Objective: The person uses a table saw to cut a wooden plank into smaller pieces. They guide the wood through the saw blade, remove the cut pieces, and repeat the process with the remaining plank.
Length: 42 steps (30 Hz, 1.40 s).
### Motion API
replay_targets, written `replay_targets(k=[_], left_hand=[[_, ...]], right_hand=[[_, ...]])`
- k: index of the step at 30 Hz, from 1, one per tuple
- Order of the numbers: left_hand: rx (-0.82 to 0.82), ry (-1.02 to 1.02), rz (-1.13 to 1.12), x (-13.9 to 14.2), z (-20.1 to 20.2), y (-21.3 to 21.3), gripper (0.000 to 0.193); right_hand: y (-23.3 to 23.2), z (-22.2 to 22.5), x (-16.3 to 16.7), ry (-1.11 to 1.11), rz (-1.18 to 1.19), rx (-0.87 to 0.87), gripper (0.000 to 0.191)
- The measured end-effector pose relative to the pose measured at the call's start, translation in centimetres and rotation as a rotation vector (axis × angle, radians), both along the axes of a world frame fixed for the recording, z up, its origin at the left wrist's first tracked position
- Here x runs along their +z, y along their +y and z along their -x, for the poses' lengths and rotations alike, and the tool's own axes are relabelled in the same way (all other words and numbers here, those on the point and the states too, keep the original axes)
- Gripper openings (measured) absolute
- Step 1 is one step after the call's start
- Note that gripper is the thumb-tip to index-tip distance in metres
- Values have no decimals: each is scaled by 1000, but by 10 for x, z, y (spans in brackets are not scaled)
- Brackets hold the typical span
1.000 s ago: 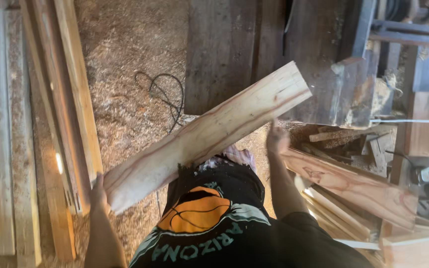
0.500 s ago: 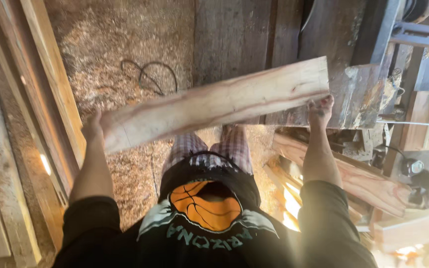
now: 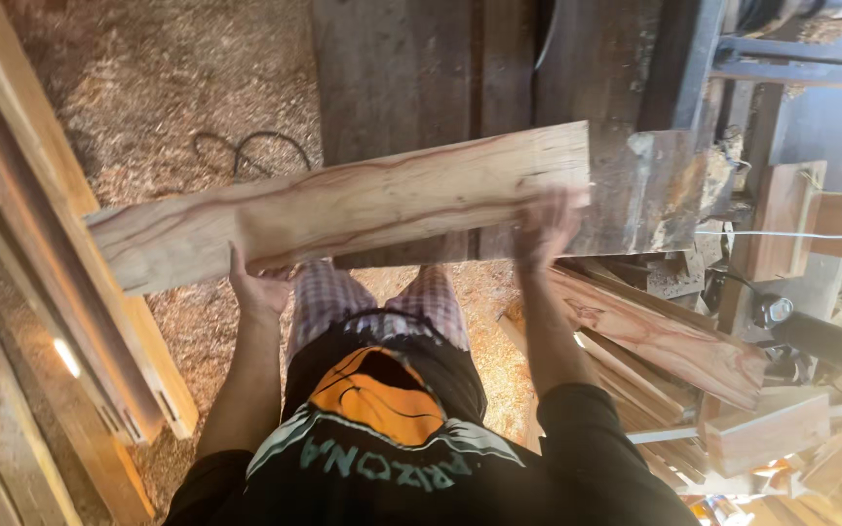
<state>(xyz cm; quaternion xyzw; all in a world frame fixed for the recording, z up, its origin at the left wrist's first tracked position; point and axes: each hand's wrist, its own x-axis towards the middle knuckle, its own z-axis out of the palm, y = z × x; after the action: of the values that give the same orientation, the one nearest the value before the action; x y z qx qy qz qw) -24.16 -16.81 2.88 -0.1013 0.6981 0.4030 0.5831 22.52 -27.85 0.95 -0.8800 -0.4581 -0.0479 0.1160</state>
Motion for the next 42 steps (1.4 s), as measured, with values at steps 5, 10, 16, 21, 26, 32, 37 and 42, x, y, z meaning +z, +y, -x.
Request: replay_targets(k=[5,10,16,21,26,32,37,42], left_hand=[[-76,65,-176,-18,-10,23,83],[-45,181,-242,-1,-14,84,96],[71,246,-216,13,-34,107,108],[5,298,-276,17,-49,158,112],[33,195,-310,14,-39,174,103],[-32,271,-343,8,-35,188,107],[-87,375,-239,9,-35,201,117],[-36,343,-277,9,-34,205,120]], right_hand=[[46,53,-7,41,-41,368,53],[98,73,11,-1,-219,448,62],[117,88,23,-47,-339,475,63],[142,73,11,31,-287,470,60],[147,67,-15,13,-301,412,68],[148,61,-43,-1,-362,451,73],[145,62,-47,-5,-354,427,77],[150,61,-46,22,-363,407,69]])
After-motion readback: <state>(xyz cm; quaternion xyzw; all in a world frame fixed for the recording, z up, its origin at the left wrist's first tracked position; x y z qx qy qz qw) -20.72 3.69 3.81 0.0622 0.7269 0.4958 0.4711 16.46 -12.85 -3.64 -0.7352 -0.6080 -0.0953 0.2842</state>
